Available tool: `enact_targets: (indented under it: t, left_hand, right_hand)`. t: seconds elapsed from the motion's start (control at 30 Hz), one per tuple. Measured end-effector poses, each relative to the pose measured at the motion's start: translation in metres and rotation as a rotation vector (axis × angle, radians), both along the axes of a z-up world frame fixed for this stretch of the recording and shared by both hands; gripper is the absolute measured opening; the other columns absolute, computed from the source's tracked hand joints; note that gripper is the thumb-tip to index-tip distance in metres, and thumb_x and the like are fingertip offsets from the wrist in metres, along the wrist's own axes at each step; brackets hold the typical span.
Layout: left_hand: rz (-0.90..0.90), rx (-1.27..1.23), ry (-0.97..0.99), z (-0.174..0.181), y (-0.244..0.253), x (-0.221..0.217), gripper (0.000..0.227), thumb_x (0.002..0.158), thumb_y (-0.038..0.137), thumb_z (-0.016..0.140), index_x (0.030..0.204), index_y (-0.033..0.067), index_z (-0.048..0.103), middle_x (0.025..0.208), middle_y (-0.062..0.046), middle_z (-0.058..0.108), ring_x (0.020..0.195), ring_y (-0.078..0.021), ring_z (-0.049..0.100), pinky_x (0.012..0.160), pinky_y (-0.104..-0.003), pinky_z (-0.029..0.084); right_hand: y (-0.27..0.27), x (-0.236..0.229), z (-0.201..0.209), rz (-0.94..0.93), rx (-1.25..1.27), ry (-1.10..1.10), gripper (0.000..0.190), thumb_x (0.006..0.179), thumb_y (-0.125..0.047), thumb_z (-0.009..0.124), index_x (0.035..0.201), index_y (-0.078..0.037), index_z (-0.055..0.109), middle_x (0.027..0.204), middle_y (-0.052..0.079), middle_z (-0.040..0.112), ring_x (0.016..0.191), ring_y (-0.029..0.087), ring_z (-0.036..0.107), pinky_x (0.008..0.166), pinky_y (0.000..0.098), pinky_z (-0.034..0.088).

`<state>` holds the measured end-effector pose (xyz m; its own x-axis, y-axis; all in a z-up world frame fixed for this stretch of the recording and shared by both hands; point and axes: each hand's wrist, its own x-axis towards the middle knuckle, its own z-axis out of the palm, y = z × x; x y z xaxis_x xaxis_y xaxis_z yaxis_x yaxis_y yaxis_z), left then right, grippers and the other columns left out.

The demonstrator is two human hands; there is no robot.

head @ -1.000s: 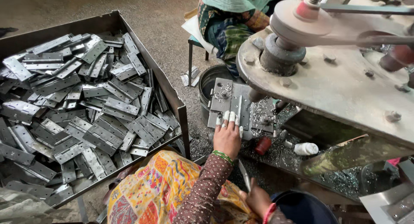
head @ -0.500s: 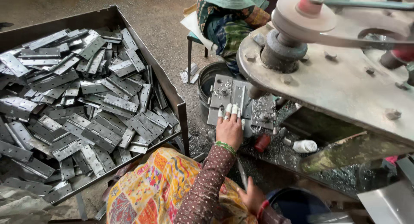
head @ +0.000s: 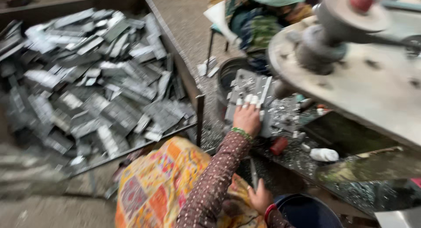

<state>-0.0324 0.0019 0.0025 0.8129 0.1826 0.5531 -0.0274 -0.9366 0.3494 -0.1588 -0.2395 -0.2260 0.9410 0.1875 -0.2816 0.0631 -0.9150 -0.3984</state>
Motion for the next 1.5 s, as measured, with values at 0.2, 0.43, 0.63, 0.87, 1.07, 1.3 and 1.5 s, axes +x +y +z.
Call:
enact_targets:
  t: [0.2,0.43,0.63,0.87,1.07,1.3,1.5]
  left_hand:
    - [0.161,-0.013,-0.012,-0.004,0.043,-0.057,0.042,0.084,0.025,0.059,0.12,0.0042,0.061,0.119,-0.014,0.062,0.122,-0.0314,0.058,0.105,-0.048,0.043]
    - [1.005,0.014,0.044,-0.071,0.182,-0.103,0.075,0.088,0.058,0.054,0.139,0.0039,0.043,0.117,-0.019,0.062,0.119,-0.0374,0.052,0.099,-0.062,0.034]
    - [1.09,-0.173,0.594,-0.135,0.217,-0.099,0.071,0.091,0.036,0.06,0.152,0.0101,0.035,0.121,-0.016,0.059,0.122,-0.0365,0.053,0.101,-0.057,0.033]
    - [1.068,-0.588,0.177,-0.134,0.224,-0.101,0.056,0.082,0.019,0.072,0.131,0.0019,0.052,0.116,-0.02,0.06,0.102,-0.0379,0.063,0.089,-0.048,0.049]
    - [0.685,-0.777,-0.318,-0.06,0.184,-0.13,0.037,0.083,0.017,0.076,0.115,0.0025,0.066,0.106,-0.02,0.061,0.097,-0.0393,0.062,0.085,-0.047,0.05]
    - [0.253,0.049,-0.008,0.02,0.044,-0.091,0.043,0.084,0.008,0.066,0.127,0.0059,0.062,0.112,-0.016,0.06,0.106,-0.0334,0.059,0.089,-0.042,0.052]
    - [-0.034,0.037,0.094,0.022,-0.02,-0.072,0.056,0.094,0.019,0.057,0.146,-0.0016,0.051,0.129,-0.019,0.058,0.121,-0.033,0.054,0.101,-0.043,0.046]
  right_hand:
    - [-0.025,0.034,0.033,-0.094,0.105,0.263,0.06,0.081,-0.051,0.072,0.121,-0.009,0.056,0.087,0.026,0.073,0.085,0.046,0.073,0.073,0.0523,0.058]
    - [-0.038,0.062,0.054,0.105,-0.087,0.19,0.06,0.078,-0.054,0.078,0.115,-0.01,0.061,0.088,0.021,0.075,0.09,0.039,0.076,0.081,0.0464,0.058]
    - [-0.037,0.075,0.042,0.095,-0.013,0.297,0.057,0.077,-0.047,0.08,0.112,-0.005,0.062,0.086,0.017,0.073,0.082,0.028,0.081,0.084,0.0384,0.06]
    - [-0.033,0.073,0.055,0.144,0.024,0.246,0.059,0.076,-0.048,0.081,0.113,-0.006,0.061,0.085,0.016,0.075,0.084,0.025,0.079,0.084,0.0372,0.057]
    - [-0.02,0.038,0.098,0.113,0.054,0.105,0.053,0.077,-0.049,0.076,0.106,-0.009,0.06,0.081,0.018,0.073,0.08,0.038,0.074,0.073,0.0455,0.057]
    - [0.001,0.028,0.138,0.165,0.091,0.053,0.054,0.082,-0.052,0.074,0.102,-0.005,0.055,0.085,0.021,0.072,0.085,0.043,0.071,0.073,0.0495,0.055]
    - [0.004,0.029,0.137,0.167,0.244,0.045,0.052,0.08,-0.05,0.074,0.099,-0.005,0.058,0.083,0.023,0.071,0.083,0.045,0.07,0.071,0.0497,0.055]
